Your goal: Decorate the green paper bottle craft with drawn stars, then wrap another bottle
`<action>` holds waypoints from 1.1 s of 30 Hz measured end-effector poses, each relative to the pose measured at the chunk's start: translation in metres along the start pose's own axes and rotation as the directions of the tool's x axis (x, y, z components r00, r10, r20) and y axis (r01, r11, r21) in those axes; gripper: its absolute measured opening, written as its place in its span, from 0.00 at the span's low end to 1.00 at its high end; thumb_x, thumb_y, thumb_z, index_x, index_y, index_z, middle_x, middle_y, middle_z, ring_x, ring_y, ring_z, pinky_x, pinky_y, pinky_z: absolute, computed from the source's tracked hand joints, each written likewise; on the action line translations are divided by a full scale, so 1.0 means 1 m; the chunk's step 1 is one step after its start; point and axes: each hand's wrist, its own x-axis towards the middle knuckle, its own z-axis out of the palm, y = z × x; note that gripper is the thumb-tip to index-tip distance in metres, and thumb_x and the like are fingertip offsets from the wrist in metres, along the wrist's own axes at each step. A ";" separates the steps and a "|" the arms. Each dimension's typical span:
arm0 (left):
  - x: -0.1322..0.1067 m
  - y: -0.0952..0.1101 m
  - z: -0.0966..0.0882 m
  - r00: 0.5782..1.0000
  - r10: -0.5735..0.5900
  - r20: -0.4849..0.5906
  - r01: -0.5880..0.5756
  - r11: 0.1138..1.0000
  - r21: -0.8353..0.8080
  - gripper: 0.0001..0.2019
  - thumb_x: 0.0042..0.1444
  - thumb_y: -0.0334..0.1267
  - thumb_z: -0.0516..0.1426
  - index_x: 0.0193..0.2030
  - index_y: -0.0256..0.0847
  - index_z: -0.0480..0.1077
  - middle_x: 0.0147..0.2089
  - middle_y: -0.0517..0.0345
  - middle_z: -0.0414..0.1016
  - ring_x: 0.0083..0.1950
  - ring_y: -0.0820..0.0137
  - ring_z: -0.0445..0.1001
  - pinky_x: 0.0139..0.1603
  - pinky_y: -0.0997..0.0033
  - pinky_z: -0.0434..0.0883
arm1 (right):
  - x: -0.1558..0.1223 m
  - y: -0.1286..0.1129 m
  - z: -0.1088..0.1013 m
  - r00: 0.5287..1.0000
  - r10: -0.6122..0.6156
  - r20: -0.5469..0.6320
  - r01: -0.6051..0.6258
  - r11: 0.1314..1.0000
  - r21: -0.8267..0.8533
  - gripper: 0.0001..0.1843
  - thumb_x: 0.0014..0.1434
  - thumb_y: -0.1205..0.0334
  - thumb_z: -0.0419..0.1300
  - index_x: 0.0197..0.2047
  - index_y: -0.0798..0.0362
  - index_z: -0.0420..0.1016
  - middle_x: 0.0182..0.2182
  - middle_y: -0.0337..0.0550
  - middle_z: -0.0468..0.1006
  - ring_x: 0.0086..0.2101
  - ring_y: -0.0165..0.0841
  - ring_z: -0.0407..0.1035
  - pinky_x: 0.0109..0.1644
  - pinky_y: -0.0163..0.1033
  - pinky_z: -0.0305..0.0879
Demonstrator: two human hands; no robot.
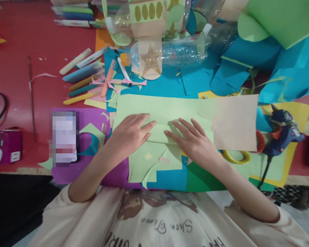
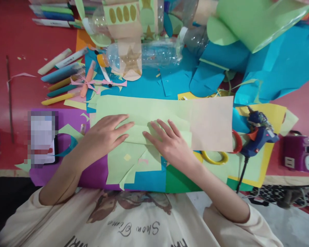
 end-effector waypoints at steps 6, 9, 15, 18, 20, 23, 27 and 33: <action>-0.014 0.009 0.022 0.999 -0.039 0.002 0.039 0.999 0.006 0.22 0.68 0.42 0.47 0.64 0.34 0.65 0.66 0.36 0.66 0.67 0.52 0.66 0.63 0.50 0.69 | 0.005 0.006 0.008 0.998 0.054 0.043 -0.058 0.993 0.105 0.25 0.65 0.74 0.49 0.62 0.51 0.69 0.62 0.54 0.70 0.63 0.45 0.62 0.64 0.55 0.65; -0.018 0.016 0.025 0.996 -0.091 0.012 0.091 0.996 0.024 0.21 0.68 0.40 0.47 0.64 0.37 0.65 0.65 0.38 0.67 0.66 0.53 0.67 0.63 0.49 0.68 | 0.006 0.008 0.010 0.999 0.032 0.008 -0.032 0.993 0.115 0.24 0.65 0.75 0.48 0.61 0.53 0.70 0.61 0.54 0.71 0.63 0.45 0.63 0.63 0.54 0.66; -0.018 0.022 0.031 0.990 -0.132 -0.040 0.133 0.990 0.038 0.21 0.69 0.37 0.45 0.65 0.40 0.65 0.64 0.37 0.68 0.65 0.53 0.68 0.63 0.47 0.68 | 0.009 0.003 0.006 0.998 -0.049 -0.029 0.051 0.998 0.048 0.19 0.68 0.67 0.50 0.59 0.54 0.71 0.60 0.50 0.73 0.60 0.44 0.67 0.60 0.51 0.70; -0.017 0.021 0.036 0.985 -0.164 -0.056 0.166 0.986 0.030 0.21 0.69 0.38 0.45 0.65 0.41 0.65 0.66 0.35 0.65 0.67 0.50 0.66 0.63 0.46 0.68 | 0.011 0.000 0.005 0.996 -0.081 -0.034 0.082 0.996 0.019 0.19 0.67 0.67 0.50 0.59 0.57 0.71 0.59 0.48 0.74 0.59 0.45 0.68 0.59 0.50 0.71; -0.017 0.020 0.040 0.977 -0.205 -0.055 0.205 0.979 -0.005 0.21 0.69 0.39 0.46 0.66 0.43 0.63 0.69 0.36 0.61 0.69 0.50 0.62 0.65 0.45 0.65 | 0.011 0.000 0.006 0.997 -0.072 -0.032 0.072 0.997 0.021 0.20 0.67 0.69 0.50 0.59 0.57 0.71 0.59 0.49 0.73 0.60 0.45 0.67 0.59 0.50 0.71; -0.017 0.019 0.043 0.970 -0.235 -0.060 0.234 0.972 -0.038 0.22 0.69 0.41 0.46 0.67 0.46 0.62 0.71 0.39 0.57 0.71 0.50 0.59 0.67 0.42 0.61 | 0.011 0.002 0.008 0.999 -0.037 -0.024 0.037 0.999 0.001 0.20 0.68 0.68 0.49 0.60 0.55 0.70 0.60 0.48 0.73 0.61 0.43 0.66 0.59 0.49 0.70; -0.018 0.018 0.045 0.966 -0.248 -0.077 0.245 0.969 -0.035 0.22 0.69 0.43 0.46 0.67 0.49 0.60 0.71 0.42 0.58 0.72 0.52 0.58 0.68 0.40 0.60 | 0.012 0.003 0.010 1.000 -0.010 -0.020 0.010 1.000 -0.006 0.19 0.67 0.68 0.49 0.59 0.53 0.71 0.60 0.50 0.73 0.60 0.43 0.67 0.59 0.49 0.70; -0.016 0.015 0.047 0.971 -0.223 -0.089 0.222 0.975 -0.017 0.22 0.69 0.43 0.45 0.68 0.46 0.61 0.71 0.36 0.57 0.71 0.48 0.59 0.67 0.39 0.60 | 0.013 0.003 0.015 0.999 0.024 -0.029 -0.022 0.998 0.050 0.19 0.67 0.68 0.50 0.58 0.54 0.71 0.60 0.54 0.72 0.62 0.45 0.63 0.60 0.50 0.67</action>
